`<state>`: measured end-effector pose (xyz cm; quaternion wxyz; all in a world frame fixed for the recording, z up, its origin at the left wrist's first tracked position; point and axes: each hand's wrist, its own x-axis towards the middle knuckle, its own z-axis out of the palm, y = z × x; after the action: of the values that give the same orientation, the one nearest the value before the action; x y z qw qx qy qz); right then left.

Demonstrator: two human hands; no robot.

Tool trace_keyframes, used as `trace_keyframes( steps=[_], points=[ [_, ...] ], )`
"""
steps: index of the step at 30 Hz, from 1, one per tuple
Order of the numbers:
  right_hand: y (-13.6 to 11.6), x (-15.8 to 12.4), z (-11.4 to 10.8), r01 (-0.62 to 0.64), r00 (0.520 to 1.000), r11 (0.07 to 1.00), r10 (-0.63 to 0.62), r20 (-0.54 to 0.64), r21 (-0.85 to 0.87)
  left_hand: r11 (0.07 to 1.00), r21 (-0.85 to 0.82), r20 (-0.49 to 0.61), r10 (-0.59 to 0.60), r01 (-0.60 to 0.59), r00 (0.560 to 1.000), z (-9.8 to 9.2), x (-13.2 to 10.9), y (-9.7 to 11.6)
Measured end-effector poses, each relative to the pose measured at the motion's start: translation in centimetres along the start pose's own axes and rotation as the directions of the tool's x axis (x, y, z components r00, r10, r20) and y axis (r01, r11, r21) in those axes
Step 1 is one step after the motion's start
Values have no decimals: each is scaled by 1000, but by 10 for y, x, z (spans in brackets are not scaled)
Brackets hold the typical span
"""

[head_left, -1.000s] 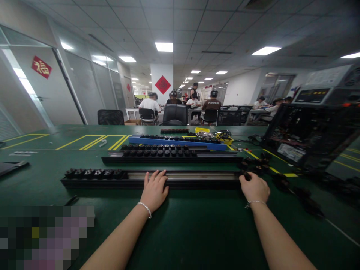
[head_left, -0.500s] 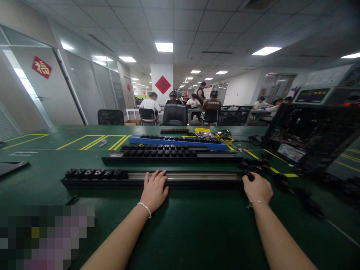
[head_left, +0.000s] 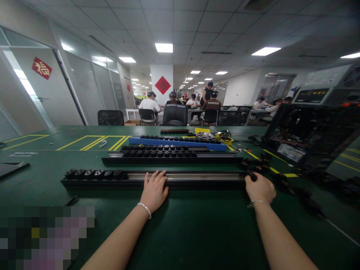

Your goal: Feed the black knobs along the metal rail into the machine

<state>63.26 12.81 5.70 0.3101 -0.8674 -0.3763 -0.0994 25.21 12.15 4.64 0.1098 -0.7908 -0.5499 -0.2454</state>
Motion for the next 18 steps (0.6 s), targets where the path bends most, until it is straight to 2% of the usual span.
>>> trace_keyframes(
  steps=[18],
  points=[
    [7, 6, 6, -70, 997, 997, 71, -36, 38, 1000, 5, 4, -5, 5, 1000, -2, 0, 1]
  ],
)
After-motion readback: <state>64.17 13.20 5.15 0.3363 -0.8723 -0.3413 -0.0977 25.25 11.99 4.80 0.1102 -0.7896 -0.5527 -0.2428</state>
